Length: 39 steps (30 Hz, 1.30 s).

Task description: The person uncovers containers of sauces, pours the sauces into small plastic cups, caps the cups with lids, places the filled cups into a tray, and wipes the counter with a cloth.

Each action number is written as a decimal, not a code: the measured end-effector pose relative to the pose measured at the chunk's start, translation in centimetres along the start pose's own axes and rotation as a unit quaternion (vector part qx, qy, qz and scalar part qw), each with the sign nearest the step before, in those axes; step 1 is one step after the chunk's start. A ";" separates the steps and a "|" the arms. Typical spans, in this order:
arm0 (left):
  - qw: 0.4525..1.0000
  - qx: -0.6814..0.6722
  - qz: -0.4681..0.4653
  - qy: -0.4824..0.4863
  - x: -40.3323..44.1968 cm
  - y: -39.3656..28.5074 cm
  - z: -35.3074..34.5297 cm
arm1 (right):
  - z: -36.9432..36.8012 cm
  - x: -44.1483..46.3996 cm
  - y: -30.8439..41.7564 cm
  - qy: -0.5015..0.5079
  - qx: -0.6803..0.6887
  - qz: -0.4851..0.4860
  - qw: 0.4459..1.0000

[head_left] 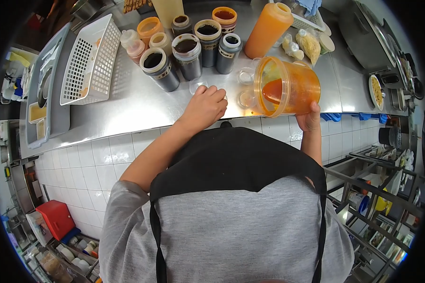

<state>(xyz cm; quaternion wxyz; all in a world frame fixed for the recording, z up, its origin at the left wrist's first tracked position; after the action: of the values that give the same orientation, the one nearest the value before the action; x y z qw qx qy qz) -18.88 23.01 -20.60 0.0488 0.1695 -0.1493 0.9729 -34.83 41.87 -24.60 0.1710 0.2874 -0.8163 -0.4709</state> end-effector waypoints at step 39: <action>0.983 -0.096 0.139 0.073 3.6 4.1 -0.9 | -0.7 -0.2 0.0 -0.024 -0.081 -0.022 0.996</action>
<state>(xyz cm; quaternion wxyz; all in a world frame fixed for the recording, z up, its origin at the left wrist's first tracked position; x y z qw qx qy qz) -23.13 19.54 -21.33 -0.0602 0.0701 -0.2602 0.9611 -34.27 41.55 -24.28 0.1640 0.2793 -0.7730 -0.5455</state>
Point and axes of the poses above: each hand's wrist, its own x-axis towards the middle knuckle, its own z-axis out of the back of the hand, y = z × x, the point moved 10 cm from there along x, towards the middle knuckle, and after that the axes turned 5 degrees about z, right-handed, at the moved point
